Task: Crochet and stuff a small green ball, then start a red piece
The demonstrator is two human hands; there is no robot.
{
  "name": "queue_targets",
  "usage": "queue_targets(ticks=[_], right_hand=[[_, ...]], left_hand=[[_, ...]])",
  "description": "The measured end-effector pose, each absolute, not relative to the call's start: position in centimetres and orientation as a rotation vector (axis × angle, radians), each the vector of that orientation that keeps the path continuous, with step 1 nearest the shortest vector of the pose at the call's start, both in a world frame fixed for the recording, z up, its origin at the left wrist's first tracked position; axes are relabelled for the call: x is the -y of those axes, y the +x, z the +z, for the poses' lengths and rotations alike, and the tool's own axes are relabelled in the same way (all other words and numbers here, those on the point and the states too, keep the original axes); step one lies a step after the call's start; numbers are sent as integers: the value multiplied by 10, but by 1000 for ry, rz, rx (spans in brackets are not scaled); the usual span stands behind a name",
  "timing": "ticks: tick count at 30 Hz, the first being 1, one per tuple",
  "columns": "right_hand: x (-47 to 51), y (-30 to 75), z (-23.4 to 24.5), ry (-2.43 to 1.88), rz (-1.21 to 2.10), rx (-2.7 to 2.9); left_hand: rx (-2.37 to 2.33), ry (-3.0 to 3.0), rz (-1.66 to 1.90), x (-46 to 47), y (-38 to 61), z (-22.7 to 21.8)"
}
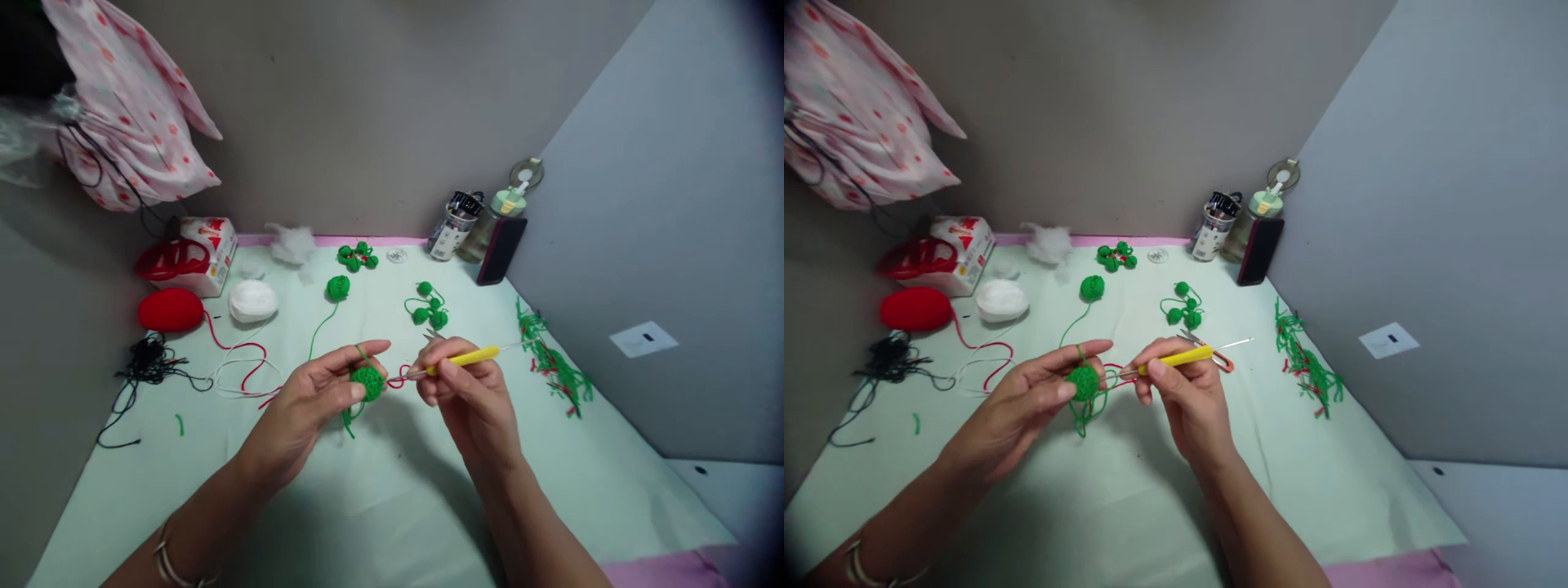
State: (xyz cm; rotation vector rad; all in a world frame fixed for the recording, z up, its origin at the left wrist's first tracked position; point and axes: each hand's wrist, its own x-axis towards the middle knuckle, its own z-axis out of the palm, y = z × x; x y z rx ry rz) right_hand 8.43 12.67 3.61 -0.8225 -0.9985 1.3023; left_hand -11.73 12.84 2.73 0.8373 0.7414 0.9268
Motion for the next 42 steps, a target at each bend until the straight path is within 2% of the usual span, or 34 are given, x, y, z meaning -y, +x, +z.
queue_targets(ticks=[3, 9, 15, 20, 22, 27, 30, 37, 42], right_hand=[[-124, 80, 33, -806, 1367, 1059], [-117, 75, 24, -871, 788, 1367], [-118, 80, 24, -859, 798, 1499], [-107, 74, 17, -867, 167, 1810], [-108, 78, 17, -873, 222, 1743], [-121, 91, 28, -792, 812, 1292], [-125, 89, 28, -722, 1028, 1216], [-119, 79, 22, -787, 815, 1466], [-120, 79, 21, -775, 859, 1403]], left_hand=[[-761, 877, 938, -126, -112, 23], [-714, 834, 924, -117, -101, 18], [-763, 835, 948, -118, -103, 21], [-792, 764, 962, -115, -97, 23], [-696, 662, 934, -116, -97, 25], [-567, 567, 911, -120, -103, 28], [-552, 610, 928, -120, -104, 25], [-602, 733, 931, -121, -105, 18], [-616, 715, 913, -123, -106, 20]])
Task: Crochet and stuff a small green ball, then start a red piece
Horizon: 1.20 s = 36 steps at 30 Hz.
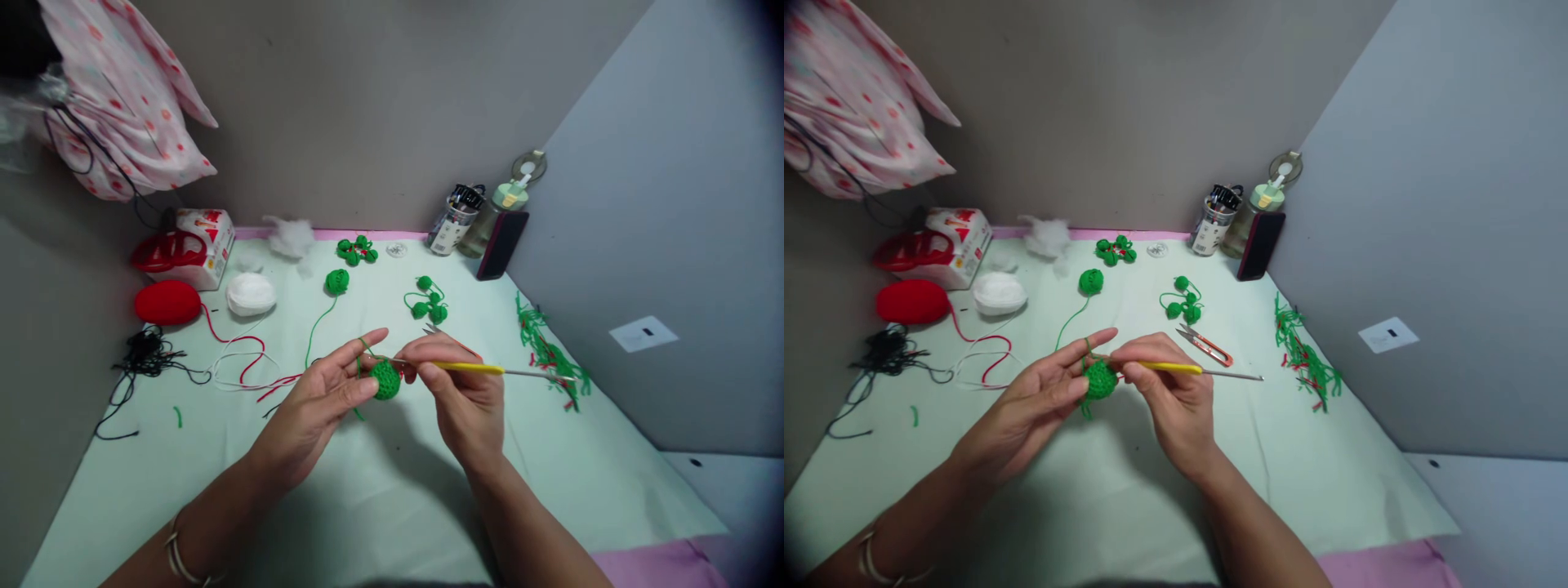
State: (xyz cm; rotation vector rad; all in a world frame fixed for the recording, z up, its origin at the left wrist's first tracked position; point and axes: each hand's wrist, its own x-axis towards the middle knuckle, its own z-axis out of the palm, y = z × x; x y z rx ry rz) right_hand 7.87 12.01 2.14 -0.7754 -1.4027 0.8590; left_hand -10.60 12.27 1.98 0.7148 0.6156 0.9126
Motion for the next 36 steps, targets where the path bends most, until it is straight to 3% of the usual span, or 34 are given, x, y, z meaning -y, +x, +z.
queue_targets(ticks=[12, 20, 29, 34, 36], right_hand=[[-122, 84, 21, -767, 947, 1228], [-125, 87, 31, -747, 1211, 1117], [-116, 75, 24, -841, 671, 1573], [-109, 75, 15, -880, 80, 1852], [-109, 78, 15, -881, 150, 1792]], left_hand=[[-604, 681, 894, -123, -109, 22], [-607, 694, 881, -121, -107, 25], [-713, 760, 970, -117, -102, 20], [-676, 570, 1001, -114, -94, 24], [-625, 488, 941, -115, -95, 28]])
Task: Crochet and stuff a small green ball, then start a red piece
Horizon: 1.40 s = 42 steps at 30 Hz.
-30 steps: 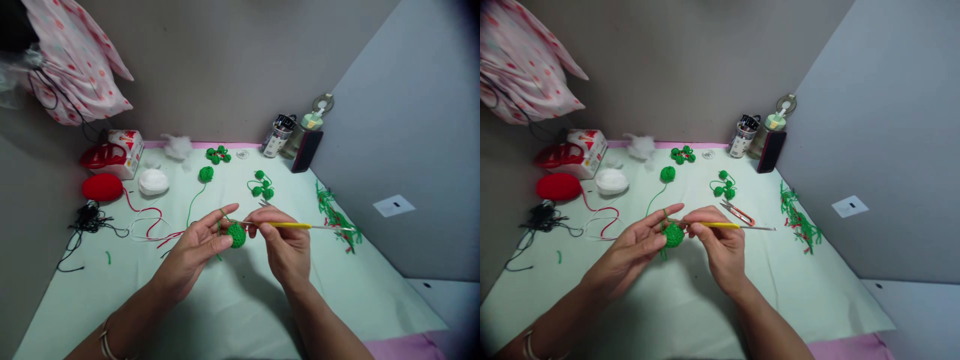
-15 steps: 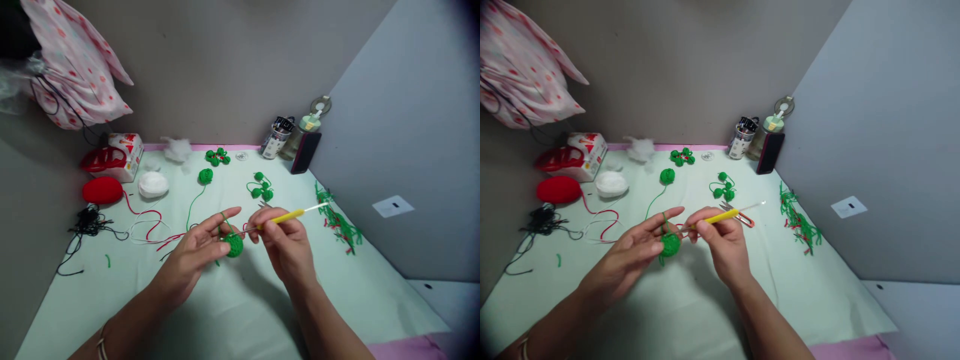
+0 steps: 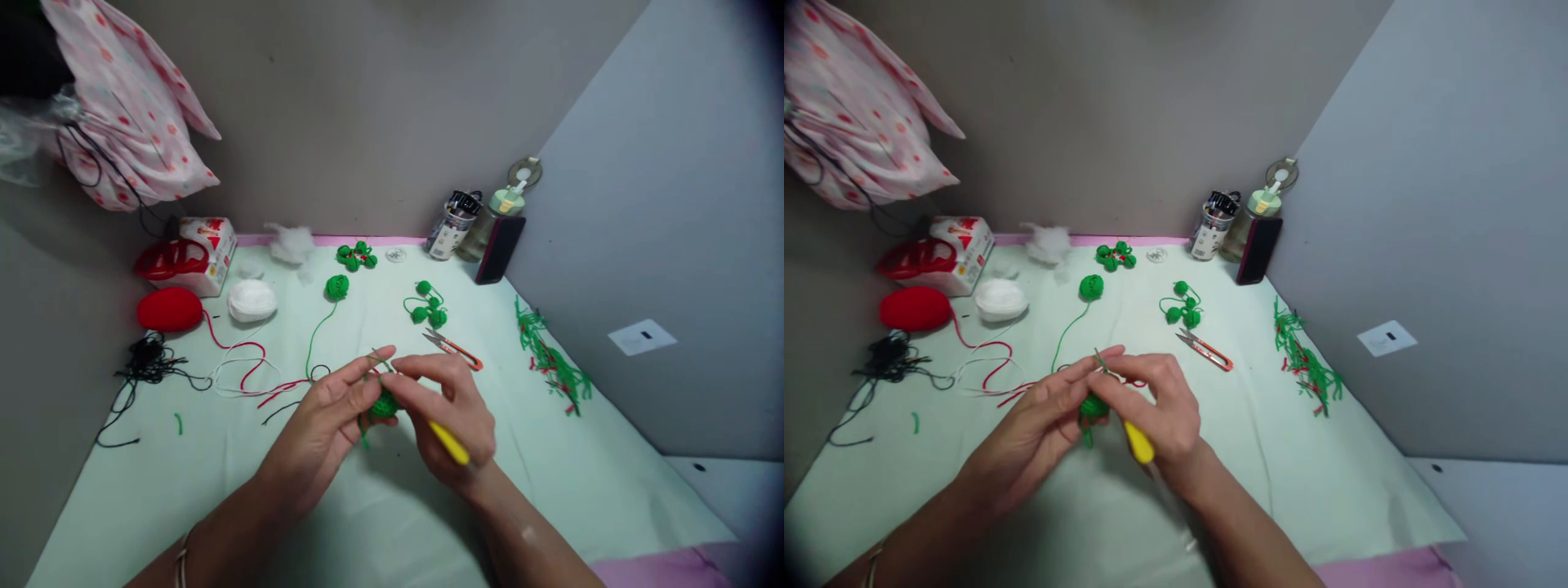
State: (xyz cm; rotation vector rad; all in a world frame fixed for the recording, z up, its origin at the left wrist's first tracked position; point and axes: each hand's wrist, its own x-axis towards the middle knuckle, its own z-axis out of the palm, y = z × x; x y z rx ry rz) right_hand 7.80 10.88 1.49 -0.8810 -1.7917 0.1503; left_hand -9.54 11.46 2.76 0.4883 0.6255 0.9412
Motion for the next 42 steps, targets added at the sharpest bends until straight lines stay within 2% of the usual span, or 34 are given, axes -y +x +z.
queue_targets(ticks=[6, 8, 17, 21, 23, 25, 27, 30, 32, 35, 37, 39, 42], right_hand=[[-121, 85, 28, -801, 898, 1254], [-122, 82, 29, -764, 1017, 1243], [-115, 74, 23, -833, 738, 1532], [-111, 72, 19, -854, 202, 1913], [-111, 72, 16, -807, 55, 1969], [-113, 74, 16, -820, 208, 1842], [-116, 77, 17, -878, 498, 1592], [-119, 78, 19, -874, 799, 1357], [-117, 75, 18, -882, 753, 1439], [-111, 70, 16, -894, 361, 1752], [-109, 70, 14, -853, 217, 1831], [-111, 74, 14, -850, 331, 1707], [-117, 79, 17, -872, 674, 1381]], left_hand=[[-635, 506, 926, -119, -104, 31], [-656, 584, 931, -118, -102, 28], [-791, 641, 988, -119, -99, 24], [-794, 523, 1027, -116, -94, 22], [-757, 459, 997, -117, -93, 21], [-728, 433, 953, -120, -95, 21], [-755, 463, 936, -123, -97, 21], [-862, 582, 1025, -124, -99, 20], [-886, 640, 1111, -121, -96, 18], [-813, 593, 1113, -116, -92, 15], [-757, 524, 1028, -117, -92, 15], [-746, 490, 958, -119, -95, 16], [-801, 533, 971, -123, -99, 18]])
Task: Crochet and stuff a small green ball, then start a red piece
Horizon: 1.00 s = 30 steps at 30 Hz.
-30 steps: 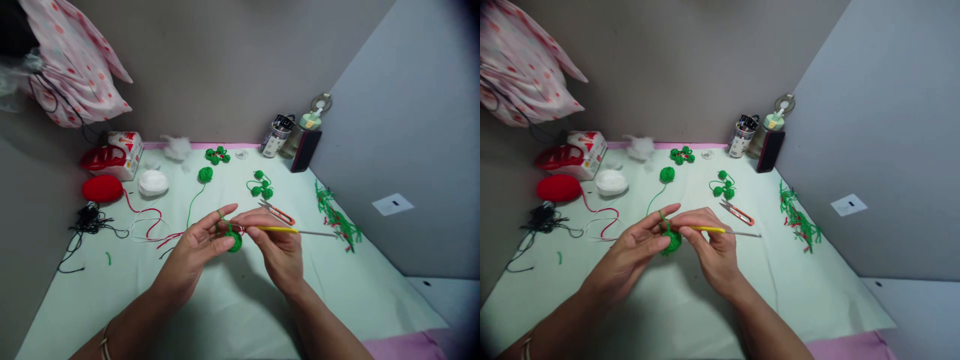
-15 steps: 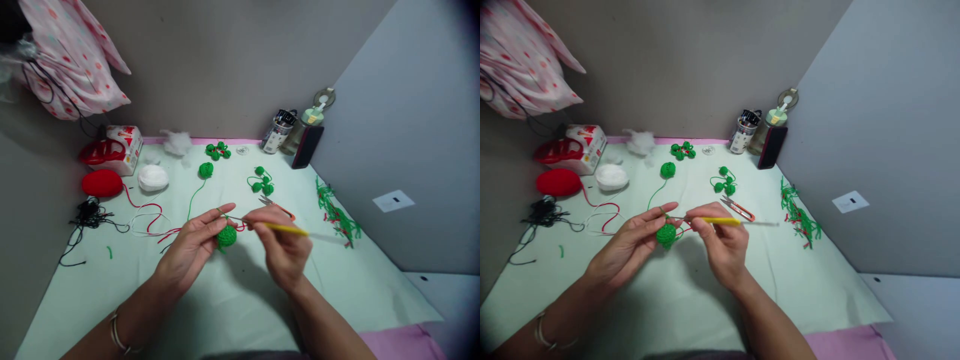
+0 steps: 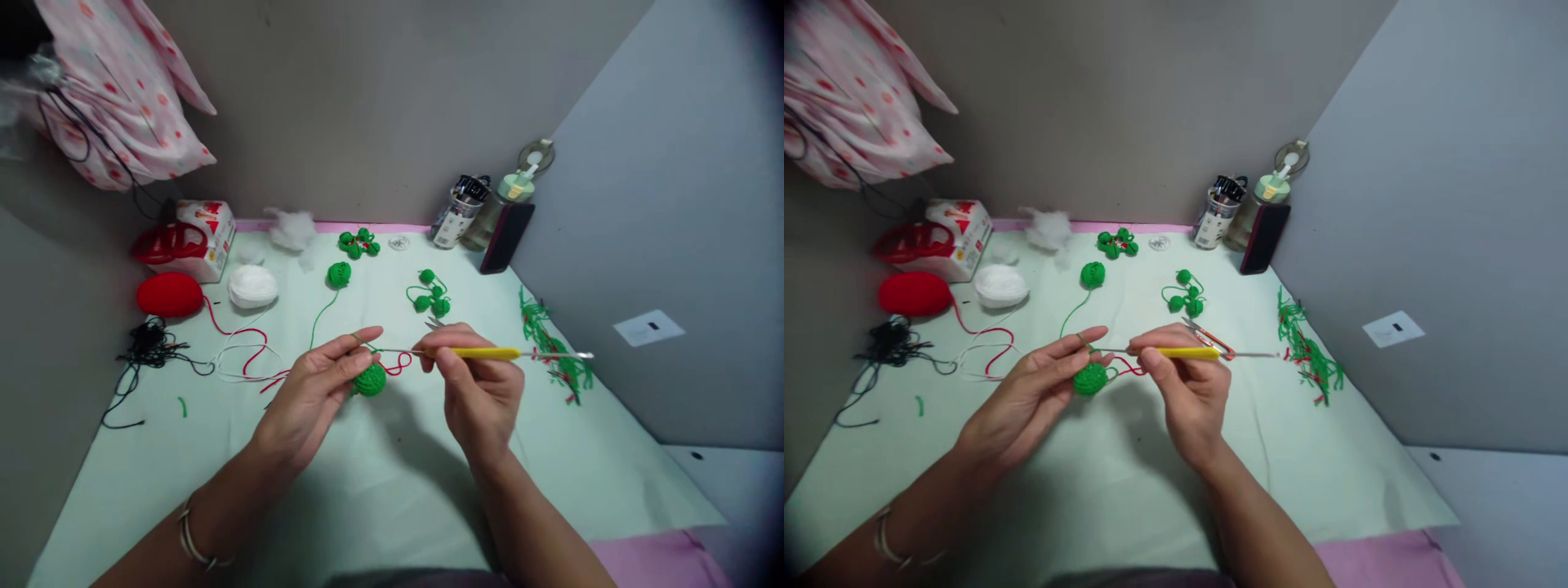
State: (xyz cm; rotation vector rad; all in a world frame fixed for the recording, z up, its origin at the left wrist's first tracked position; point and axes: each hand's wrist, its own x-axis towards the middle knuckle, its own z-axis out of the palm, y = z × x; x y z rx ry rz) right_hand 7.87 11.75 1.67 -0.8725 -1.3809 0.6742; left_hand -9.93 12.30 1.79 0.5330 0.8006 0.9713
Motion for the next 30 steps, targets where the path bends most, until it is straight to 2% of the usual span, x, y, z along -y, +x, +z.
queue_targets(ticks=[2, 5, 9, 14, 16, 20, 23, 30], right_hand=[[-121, 78, 18, -866, 825, 1314], [-121, 73, 20, -862, 841, 1442], [-116, 68, 19, -866, 660, 1560], [-111, 72, 14, -872, 246, 1900], [-112, 75, 14, -880, 305, 1855], [-118, 81, 18, -875, 731, 1410], [-122, 79, 21, -811, 963, 1283], [-118, 69, 20, -852, 745, 1513]], left_hand=[[-838, 611, 1021, -123, -100, 18], [-844, 710, 1043, -120, -98, 17], [-821, 674, 1055, -118, -95, 16], [-774, 541, 1022, -119, -94, 15], [-734, 509, 959, -122, -96, 15], [-755, 527, 922, -126, -102, 19], [-753, 594, 952, -125, -102, 20], [-741, 578, 1021, -123, -94, 17]])
